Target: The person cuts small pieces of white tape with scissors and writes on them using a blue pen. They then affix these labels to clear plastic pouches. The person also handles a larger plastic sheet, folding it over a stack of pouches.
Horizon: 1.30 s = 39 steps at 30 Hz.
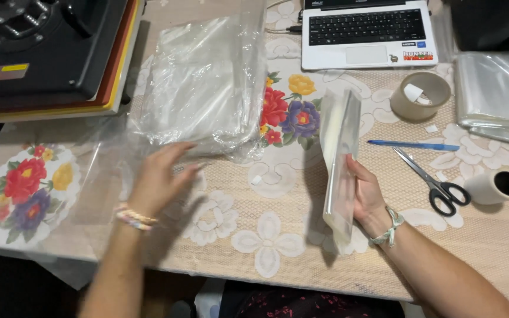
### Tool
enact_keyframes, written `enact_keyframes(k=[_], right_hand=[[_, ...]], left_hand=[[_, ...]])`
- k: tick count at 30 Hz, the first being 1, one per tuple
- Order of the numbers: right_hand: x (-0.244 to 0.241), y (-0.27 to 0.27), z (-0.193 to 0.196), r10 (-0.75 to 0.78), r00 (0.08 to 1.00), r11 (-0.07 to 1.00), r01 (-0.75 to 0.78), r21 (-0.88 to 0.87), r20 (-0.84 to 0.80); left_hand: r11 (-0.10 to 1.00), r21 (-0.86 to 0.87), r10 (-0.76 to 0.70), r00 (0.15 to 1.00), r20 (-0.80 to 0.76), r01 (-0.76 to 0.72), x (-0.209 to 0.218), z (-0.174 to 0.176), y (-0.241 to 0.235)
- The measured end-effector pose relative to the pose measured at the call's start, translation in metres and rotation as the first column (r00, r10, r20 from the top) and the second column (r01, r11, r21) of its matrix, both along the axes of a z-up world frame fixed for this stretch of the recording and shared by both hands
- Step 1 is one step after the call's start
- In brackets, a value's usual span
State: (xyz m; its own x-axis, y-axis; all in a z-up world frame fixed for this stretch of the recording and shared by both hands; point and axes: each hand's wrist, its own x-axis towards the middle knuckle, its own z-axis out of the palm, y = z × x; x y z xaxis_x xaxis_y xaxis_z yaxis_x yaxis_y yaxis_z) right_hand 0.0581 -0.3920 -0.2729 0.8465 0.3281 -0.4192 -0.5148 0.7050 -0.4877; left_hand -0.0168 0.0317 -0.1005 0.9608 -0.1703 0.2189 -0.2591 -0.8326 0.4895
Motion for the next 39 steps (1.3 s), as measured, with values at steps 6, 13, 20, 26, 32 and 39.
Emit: enact_keyframes(k=[6,13,20,26,32,39], right_hand=[[0.004,0.012,0.02,-0.003,1.0,1.0,0.003,0.003,-0.012],[-0.004,0.028,0.066,0.066,0.996,0.991,-0.059,-0.119,0.058],[-0.022,0.034,0.145,0.412,0.904,0.586,-0.166,-0.793,0.115],[-0.025,0.029,0.155,0.664,0.746,-0.143,0.182,-0.973,0.042],[-0.017,0.017,0.115,0.53,0.741,0.189,0.37,-0.91,0.411],[-0.01,0.004,0.121,0.356,0.906,0.638,-0.057,-0.768,0.229]], left_hand=[[0.353,-0.903,-0.466,0.792,-0.396,-0.244,0.018,0.027,-0.241],[0.007,-0.865,-0.593,0.694,-0.408,-0.503,0.056,-0.053,-0.257],[-0.242,-0.697,-0.51,0.7,-0.501,-0.675,0.07,-0.09,-0.24],[0.267,-0.803,-0.284,0.753,-0.594,-0.533,0.057,-0.019,-0.226],[0.839,-0.494,-0.094,0.835,-0.542,-0.227,0.078,-0.01,-0.201],[0.969,-0.247,-0.108,0.895,-0.433,-0.002,0.085,-0.016,-0.198]])
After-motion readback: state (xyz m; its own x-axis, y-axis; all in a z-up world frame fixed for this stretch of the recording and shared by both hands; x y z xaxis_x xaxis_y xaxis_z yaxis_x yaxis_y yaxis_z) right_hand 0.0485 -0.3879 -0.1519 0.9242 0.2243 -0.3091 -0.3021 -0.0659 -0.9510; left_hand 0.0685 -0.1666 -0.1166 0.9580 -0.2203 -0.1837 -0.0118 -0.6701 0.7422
